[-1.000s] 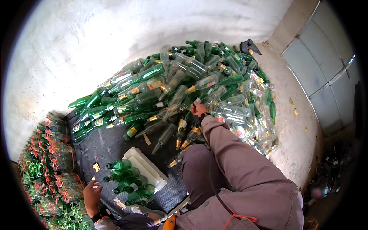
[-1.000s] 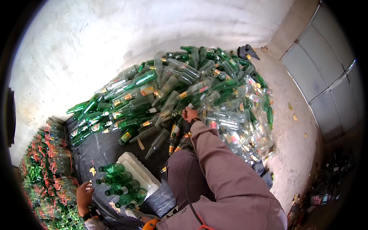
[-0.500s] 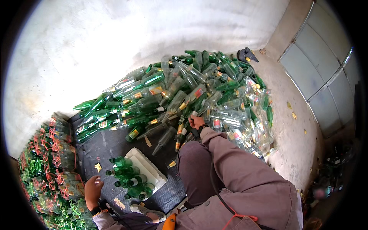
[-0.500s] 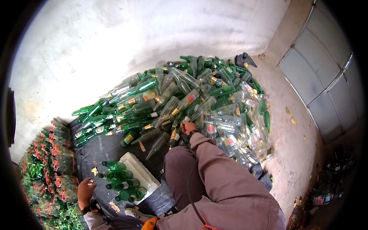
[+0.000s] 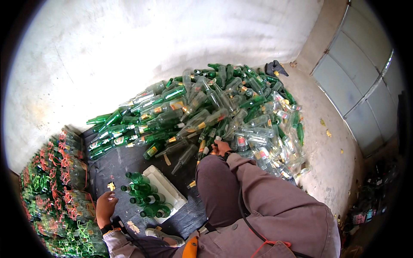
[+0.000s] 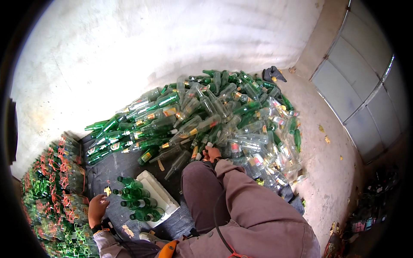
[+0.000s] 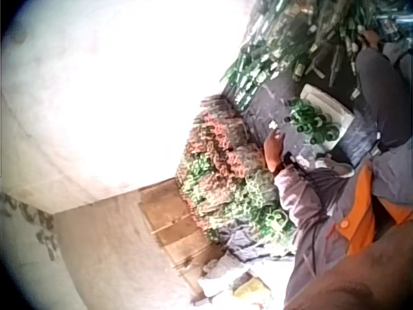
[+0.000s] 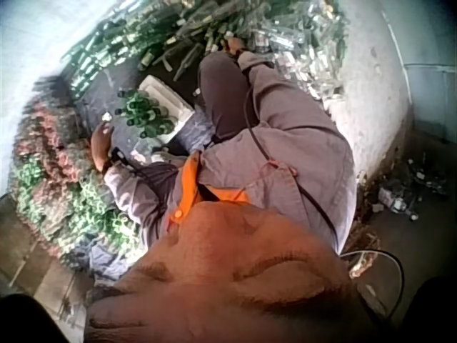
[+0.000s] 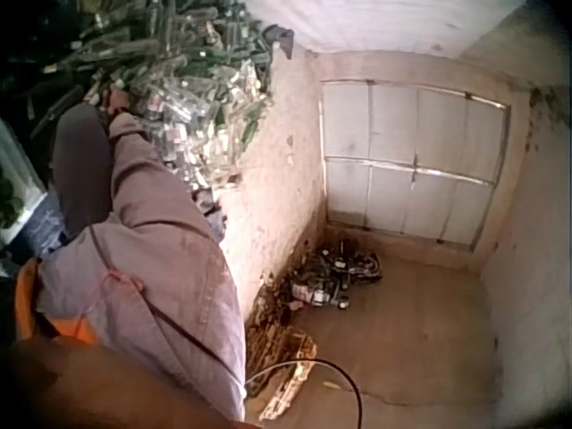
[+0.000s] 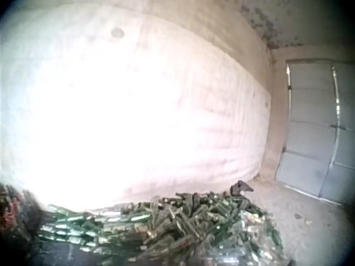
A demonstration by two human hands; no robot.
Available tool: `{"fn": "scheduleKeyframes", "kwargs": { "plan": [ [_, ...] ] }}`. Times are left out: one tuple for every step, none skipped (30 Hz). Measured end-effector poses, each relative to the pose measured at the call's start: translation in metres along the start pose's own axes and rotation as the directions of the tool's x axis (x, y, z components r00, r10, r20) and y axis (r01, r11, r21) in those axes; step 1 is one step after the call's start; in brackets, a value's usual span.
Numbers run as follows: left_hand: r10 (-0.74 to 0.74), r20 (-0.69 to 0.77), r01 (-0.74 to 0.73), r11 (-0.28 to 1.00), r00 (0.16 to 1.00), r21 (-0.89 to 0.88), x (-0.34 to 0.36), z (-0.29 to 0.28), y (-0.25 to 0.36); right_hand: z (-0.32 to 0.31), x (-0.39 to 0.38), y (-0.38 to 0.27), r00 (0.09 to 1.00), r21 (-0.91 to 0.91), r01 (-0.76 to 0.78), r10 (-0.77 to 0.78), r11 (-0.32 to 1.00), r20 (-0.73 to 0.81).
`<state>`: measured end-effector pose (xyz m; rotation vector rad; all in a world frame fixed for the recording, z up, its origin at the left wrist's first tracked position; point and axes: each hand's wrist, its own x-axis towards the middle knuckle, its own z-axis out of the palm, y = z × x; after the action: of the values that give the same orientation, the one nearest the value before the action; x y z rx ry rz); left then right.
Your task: The person sits on the floor surrounded by piles of green glass bottles. They pick up individual bottles from a large pile, remove labels or caps, and place them into a white styrofoam tray. The person also handles green plastic rings, placing them into a separate pile.
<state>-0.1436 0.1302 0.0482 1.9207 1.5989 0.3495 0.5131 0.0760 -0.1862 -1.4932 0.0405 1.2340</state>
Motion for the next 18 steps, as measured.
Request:
{"fn": "scheduleKeyframes", "kwargs": {
  "plan": [
    [-0.006,-0.004,0.006,1.0,1.0,0.0,-0.004,-0.002,0.0,0.005,-0.013,0.0,1.0,0.021,0.014,-0.014,1.0,-0.007],
    [-0.008,-0.009,0.008,1.0,1.0,0.006,-0.007,-0.005,0.003,0.011,-0.026,0.001,1.0,0.042,0.027,-0.027,0.999,-0.014],
    [-0.011,-0.013,0.011,1.0,1.0,0.011,-0.01,-0.008,0.007,0.016,-0.039,0.0,0.999,0.063,0.04,-0.039,0.997,-0.021],
    [-0.006,-0.013,0.006,1.0,1.0,0.014,-0.012,-0.009,0.011,0.013,-0.048,-0.003,1.0,0.043,0.0,-0.001,0.999,0.009],
    [0.018,-0.022,-0.018,1.0,1.0,0.025,-0.013,-0.009,0.01,0.013,-0.057,-0.004,1.0,0.049,0.009,-0.009,0.999,0.003],
    [0.04,-0.031,-0.039,0.999,0.999,0.037,-0.014,-0.009,0.007,0.014,-0.066,-0.004,1.0,0.054,0.016,-0.015,0.998,-0.002],
    [0.071,-0.035,-0.069,0.997,0.997,0.046,-0.012,-0.007,0.009,0.007,-0.068,-0.004,1.0,0.063,0.029,-0.028,0.998,-0.014],
    [0.081,-0.035,-0.08,0.996,0.996,0.041,-0.011,-0.005,0.01,0.0,-0.07,-0.004,1.0,0.051,0.028,-0.028,0.998,-0.004],
    [0.09,-0.036,-0.089,0.995,0.995,0.035,-0.011,-0.005,0.012,-0.006,-0.071,-0.005,1.0,0.039,0.026,-0.027,0.999,0.006],
    [0.098,-0.039,-0.097,0.995,0.994,0.03,-0.011,-0.004,0.014,-0.012,-0.073,-0.005,1.0,0.025,0.025,-0.025,0.999,0.018],
    [0.093,-0.035,-0.092,0.995,0.995,0.025,-0.011,-0.003,0.013,-0.017,-0.075,-0.004,1.0,0.043,0.02,-0.02,0.999,0.005],
    [0.088,-0.03,-0.087,0.996,0.996,0.02,-0.01,-0.002,0.012,-0.022,-0.077,-0.003,1.0,0.06,0.016,-0.015,0.998,-0.008],
    [0.072,-0.032,-0.071,0.997,0.997,0.017,-0.013,-0.003,0.008,-0.02,-0.081,-0.003,1.0,0.072,0.004,-0.003,0.997,-0.011],
    [0.077,-0.038,-0.076,0.997,0.996,0.023,-0.013,-0.004,0.001,-0.018,-0.085,-0.003,1.0,0.078,-0.002,0.002,0.997,0.001],
    [0.081,-0.044,-0.08,0.996,0.996,0.029,-0.012,-0.004,-0.007,-0.016,-0.089,-0.004,1.0,0.083,-0.008,0.007,0.997,0.013],
    [0.085,-0.046,-0.084,0.996,0.995,0.031,-0.013,-0.002,-0.009,-0.017,-0.093,-0.005,1.0,0.085,-0.014,0.013,0.996,0.019],
    [0.07,-0.041,-0.069,0.997,0.997,0.035,-0.015,-0.001,-0.012,-0.017,-0.096,-0.007,1.0,0.132,-0.022,0.021,0.991,0.016],
    [0.055,-0.034,-0.053,0.998,0.998,0.039,-0.016,-0.003,-0.009,-0.02,-0.098,-0.008,0.999,0.179,-0.031,0.03,0.983,0.012]
  ]
}}
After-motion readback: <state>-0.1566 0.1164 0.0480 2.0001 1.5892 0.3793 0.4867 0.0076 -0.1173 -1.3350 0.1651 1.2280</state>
